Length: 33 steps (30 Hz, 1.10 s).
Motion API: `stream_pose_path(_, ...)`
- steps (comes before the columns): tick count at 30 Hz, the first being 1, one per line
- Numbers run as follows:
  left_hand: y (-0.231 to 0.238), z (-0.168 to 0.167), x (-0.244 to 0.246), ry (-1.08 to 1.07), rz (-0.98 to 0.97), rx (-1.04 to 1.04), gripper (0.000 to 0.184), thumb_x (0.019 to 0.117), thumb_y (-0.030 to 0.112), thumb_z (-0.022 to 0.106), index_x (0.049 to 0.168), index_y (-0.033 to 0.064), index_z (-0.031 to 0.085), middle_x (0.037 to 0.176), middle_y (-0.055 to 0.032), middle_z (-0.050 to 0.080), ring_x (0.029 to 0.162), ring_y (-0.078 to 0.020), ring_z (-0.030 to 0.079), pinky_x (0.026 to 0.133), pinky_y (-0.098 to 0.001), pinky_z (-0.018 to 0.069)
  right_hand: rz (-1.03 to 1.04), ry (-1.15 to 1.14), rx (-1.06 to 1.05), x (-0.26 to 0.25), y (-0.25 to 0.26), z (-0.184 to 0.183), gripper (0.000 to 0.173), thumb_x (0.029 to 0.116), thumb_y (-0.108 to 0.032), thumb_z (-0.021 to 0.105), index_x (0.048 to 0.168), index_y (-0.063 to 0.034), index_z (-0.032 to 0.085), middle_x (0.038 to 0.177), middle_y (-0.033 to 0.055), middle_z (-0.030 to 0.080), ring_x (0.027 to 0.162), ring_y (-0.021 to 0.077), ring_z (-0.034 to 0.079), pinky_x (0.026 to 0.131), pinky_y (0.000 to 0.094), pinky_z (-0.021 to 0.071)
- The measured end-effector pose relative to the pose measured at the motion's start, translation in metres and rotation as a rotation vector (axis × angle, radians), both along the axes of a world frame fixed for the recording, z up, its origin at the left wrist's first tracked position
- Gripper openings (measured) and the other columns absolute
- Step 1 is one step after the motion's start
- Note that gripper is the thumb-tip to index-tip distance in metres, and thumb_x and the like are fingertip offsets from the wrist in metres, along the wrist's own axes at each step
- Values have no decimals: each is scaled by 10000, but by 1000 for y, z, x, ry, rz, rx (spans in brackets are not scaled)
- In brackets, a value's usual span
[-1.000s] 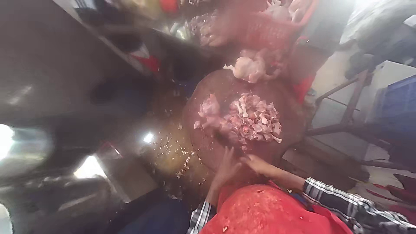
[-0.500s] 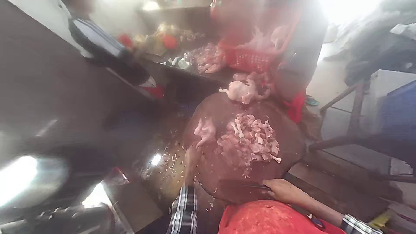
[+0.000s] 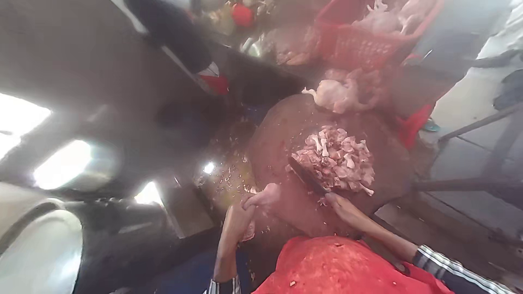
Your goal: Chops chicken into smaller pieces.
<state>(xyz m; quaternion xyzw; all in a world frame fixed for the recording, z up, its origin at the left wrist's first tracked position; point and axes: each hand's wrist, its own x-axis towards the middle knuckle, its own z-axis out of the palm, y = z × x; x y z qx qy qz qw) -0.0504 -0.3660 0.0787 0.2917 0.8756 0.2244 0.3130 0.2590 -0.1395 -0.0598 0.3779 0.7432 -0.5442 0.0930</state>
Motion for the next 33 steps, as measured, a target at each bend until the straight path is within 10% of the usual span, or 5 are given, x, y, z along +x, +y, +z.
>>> stream_pose_path(9,-25,-118,44,218,-13,-61,308,1008,260,579,1279,204,712,1210,-77,729,1107,-285,701,952,-586,550,178,893,4,-103,-34,154,811,995,-755,242,1208,-62,606,884,8,608,774,68,600,697,280,553)
stream_pose_path(12,-30,-121,44,215,-15,-23,308,1015,256,573,1283,195,711,1213,-80,728,1108,-278,701,956,-578,551,338,857,155,-106,-46,91,797,1025,-710,236,1200,-47,641,990,95,674,919,158,669,833,378,588)
stream_pose_path(18,-59,-78,48,-87,198,76,281,962,250,651,1203,127,725,1098,-90,737,1007,-229,703,922,-523,567,498,-186,111,-52,-19,-8,691,1059,-643,234,1140,-85,633,946,183,668,912,362,681,799,631,530)
stream_pose_path(24,-65,-96,62,-908,578,786,377,1038,419,543,1294,143,559,778,-10,616,619,-100,590,570,-291,549,187,-131,69,-38,-1,-2,706,1064,-638,208,1140,-87,643,929,146,656,847,301,662,785,549,542)
stream_pose_path(33,-45,-183,109,-718,359,97,471,1113,404,378,1274,30,614,1046,-154,717,912,-248,721,807,-478,621,154,502,106,-80,-54,84,767,1018,-718,276,1334,-91,584,959,50,633,826,124,625,763,360,576)
